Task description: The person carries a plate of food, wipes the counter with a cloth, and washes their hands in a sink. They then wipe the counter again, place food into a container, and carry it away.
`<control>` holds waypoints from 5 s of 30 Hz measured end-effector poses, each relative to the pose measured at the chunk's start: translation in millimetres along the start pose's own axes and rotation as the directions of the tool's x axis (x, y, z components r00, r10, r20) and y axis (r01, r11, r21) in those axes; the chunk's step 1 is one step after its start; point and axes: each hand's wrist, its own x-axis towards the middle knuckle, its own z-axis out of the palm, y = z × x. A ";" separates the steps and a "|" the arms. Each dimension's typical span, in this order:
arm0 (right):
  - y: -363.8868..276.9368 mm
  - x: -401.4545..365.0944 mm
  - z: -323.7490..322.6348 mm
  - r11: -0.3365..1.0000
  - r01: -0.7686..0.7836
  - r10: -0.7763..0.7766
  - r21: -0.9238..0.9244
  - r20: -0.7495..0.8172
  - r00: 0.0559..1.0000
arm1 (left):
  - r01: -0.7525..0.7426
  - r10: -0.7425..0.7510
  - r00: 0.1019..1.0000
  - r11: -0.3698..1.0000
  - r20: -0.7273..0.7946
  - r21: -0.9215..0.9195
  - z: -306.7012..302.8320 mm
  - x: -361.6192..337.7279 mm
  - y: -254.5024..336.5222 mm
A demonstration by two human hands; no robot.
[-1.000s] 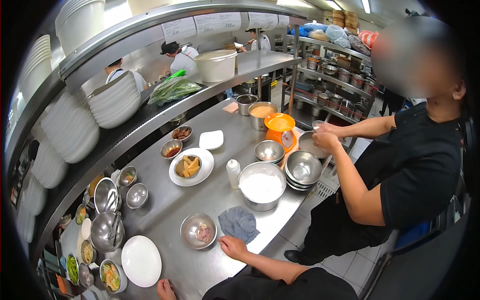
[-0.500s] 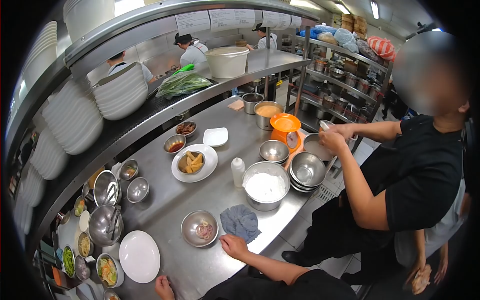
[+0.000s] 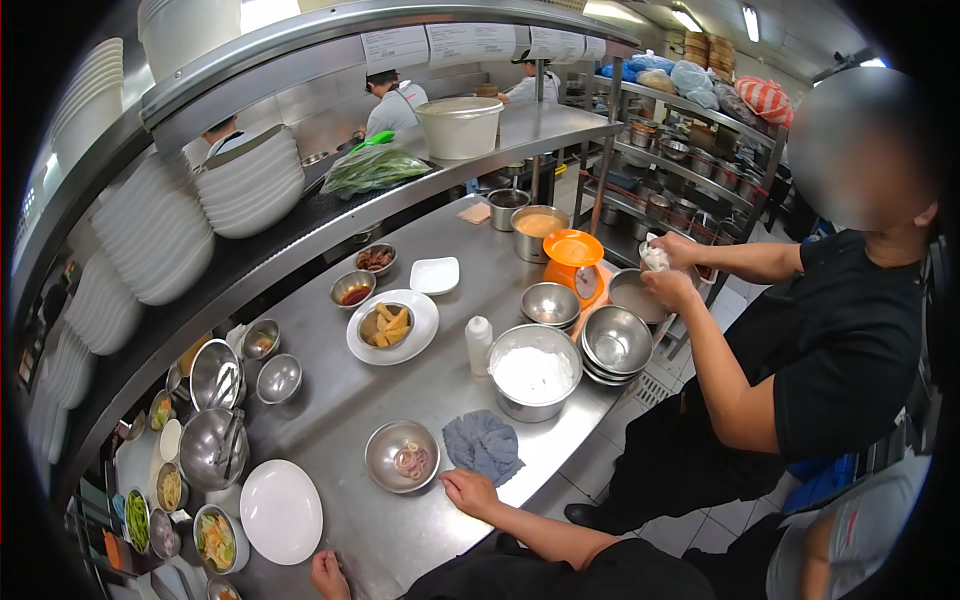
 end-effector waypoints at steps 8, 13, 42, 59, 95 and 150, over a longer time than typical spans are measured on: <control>2.0 -0.3 -1.4 1.000 0.012 -0.010 -0.029 0.074 0.997 | -0.115 0.116 0.993 0.992 -0.017 0.045 3.6 -0.4 -3.9; -1.8 0.8 -2.8 1.000 -0.002 0.003 -0.013 0.043 0.999 | -0.092 0.094 0.995 0.994 -0.032 0.050 2.7 -1.0 -4.2; 3.3 -1.5 19.8 0.976 -0.036 0.061 -0.213 0.108 0.992 | -0.078 0.079 0.997 0.994 -0.012 0.076 -10.8 -23.4 49.9; -17.8 5.7 28.2 0.938 -0.092 0.087 -0.334 -0.032 0.996 | 0.049 -0.032 0.936 0.998 0.351 -0.037 -25.7 -2.1 41.0; -153.7 -59.3 141.5 0.915 0.265 -0.126 -0.303 0.411 0.903 | 0.245 -0.129 0.909 0.935 0.397 -0.257 -106.1 -23.9 45.8; -482.6 -18.3 632.3 0.735 0.669 -0.541 0.113 0.693 0.477 | 0.403 -0.543 0.787 0.812 -0.291 -0.423 -507.3 -69.9 -59.0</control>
